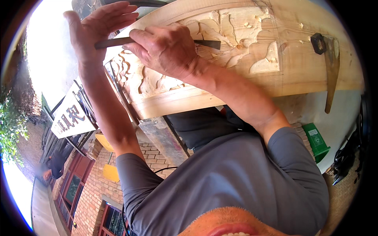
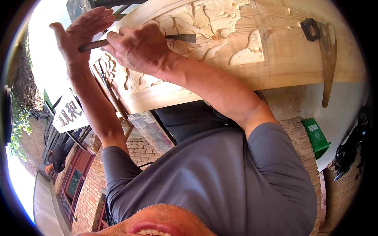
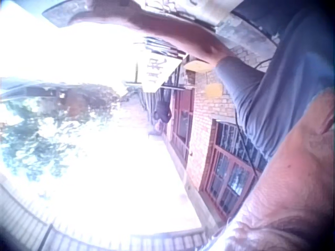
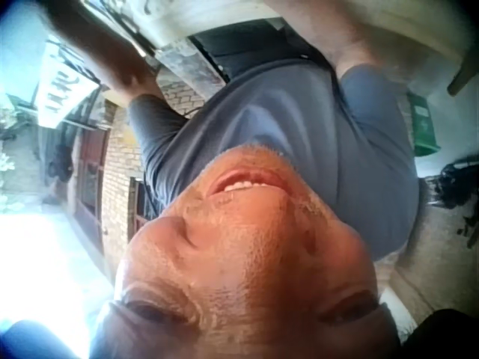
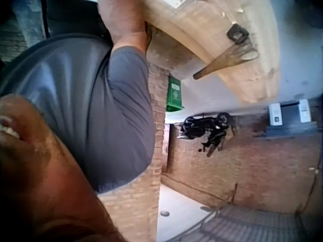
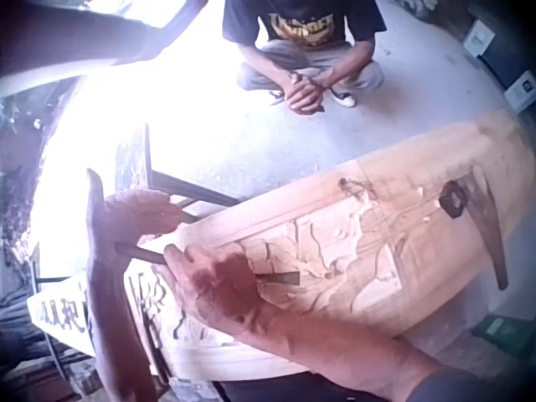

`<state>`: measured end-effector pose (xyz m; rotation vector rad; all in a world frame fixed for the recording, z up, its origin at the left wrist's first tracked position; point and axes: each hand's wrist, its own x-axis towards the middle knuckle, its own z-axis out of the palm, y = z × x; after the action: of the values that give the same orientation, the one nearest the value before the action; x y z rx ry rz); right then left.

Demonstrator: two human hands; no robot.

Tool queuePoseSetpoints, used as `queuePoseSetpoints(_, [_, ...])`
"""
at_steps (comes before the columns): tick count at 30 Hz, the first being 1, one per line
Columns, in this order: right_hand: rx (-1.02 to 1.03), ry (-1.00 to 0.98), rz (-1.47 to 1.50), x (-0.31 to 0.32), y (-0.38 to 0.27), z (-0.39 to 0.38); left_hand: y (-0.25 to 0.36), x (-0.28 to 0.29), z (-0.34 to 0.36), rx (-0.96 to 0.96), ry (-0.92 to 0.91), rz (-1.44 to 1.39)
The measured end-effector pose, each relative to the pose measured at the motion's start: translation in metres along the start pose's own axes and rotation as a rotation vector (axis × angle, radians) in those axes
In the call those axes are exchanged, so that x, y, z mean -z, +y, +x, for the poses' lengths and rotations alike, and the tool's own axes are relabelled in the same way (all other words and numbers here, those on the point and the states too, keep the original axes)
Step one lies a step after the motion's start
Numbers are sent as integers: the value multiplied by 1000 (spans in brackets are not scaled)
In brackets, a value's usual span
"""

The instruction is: The person carves floral patterns into a long wooden plank using a chisel and a wooden mallet, occasionally brushing away wood shavings.

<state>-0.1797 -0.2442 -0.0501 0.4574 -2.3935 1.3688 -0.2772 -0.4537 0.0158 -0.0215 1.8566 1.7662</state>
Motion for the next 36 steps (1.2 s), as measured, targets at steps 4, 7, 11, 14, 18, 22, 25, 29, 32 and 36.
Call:
queuePoseSetpoints(4, [128, -49, 34, -5, -8, 4, 1, 14, -32, -49, -271, -334])
queuePoseSetpoints(7, [124, -13, 91, -11, -8, 6, 2, 10, -49, -25, -125, -252])
queuePoseSetpoints(11, [122, -3, 102, -15, -11, 12, 15, 7, -49, -56, -64, -197])
queuePoseSetpoints(14, [112, 66, 106, -17, -12, 17, 31, 4, -40, -40, -118, -197])
queuePoseSetpoints(18, [56, 92, 99, -21, -9, 16, 32, 3, -24, 39, -147, -107])
queuePoseSetpoints(22, [13, 70, 60, -22, -7, 15, 20, 18, -13, 60, -196, 45])
queuePoseSetpoints(25, [48, 90, 55, -24, -4, 14, 11, 29, -8, 62, -235, -20])
queuePoseSetpoints(29, [27, 1, 37, -19, 1, 11, 12, 47, -20, 63, -135, -70])
queuePoseSetpoints(32, [41, -43, 43, -19, -2, 12, 11, 57, -27, 8, -16, -104])
queuePoseSetpoints(36, [26, 25, 11, -15, 0, 3, 5, -22, -10, 69, 45, 19])
